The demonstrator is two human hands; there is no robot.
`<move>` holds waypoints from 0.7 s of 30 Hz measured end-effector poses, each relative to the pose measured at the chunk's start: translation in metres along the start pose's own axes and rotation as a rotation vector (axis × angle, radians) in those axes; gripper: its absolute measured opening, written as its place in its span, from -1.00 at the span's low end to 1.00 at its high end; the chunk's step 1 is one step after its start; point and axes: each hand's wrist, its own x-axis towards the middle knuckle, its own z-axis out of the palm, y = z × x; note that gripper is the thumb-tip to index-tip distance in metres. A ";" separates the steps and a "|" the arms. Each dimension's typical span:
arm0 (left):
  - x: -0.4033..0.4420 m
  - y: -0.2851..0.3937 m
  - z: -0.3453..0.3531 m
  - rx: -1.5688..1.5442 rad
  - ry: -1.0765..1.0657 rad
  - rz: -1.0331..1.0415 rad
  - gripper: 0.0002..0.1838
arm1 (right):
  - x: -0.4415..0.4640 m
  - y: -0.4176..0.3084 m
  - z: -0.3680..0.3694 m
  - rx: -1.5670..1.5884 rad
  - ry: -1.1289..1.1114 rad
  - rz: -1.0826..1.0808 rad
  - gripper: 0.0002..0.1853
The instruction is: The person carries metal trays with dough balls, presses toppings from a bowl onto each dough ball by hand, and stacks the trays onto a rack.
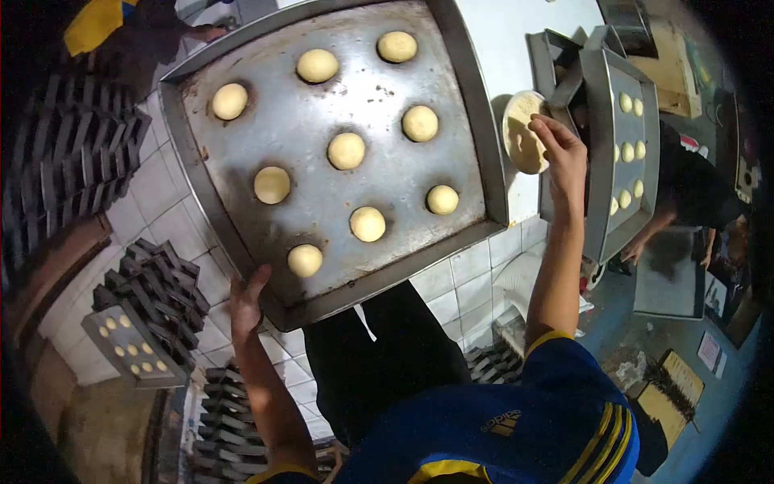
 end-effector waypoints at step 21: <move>0.003 0.001 0.004 0.055 -0.059 0.069 -0.27 | 0.028 -0.090 0.269 -0.724 -0.201 -1.184 -0.77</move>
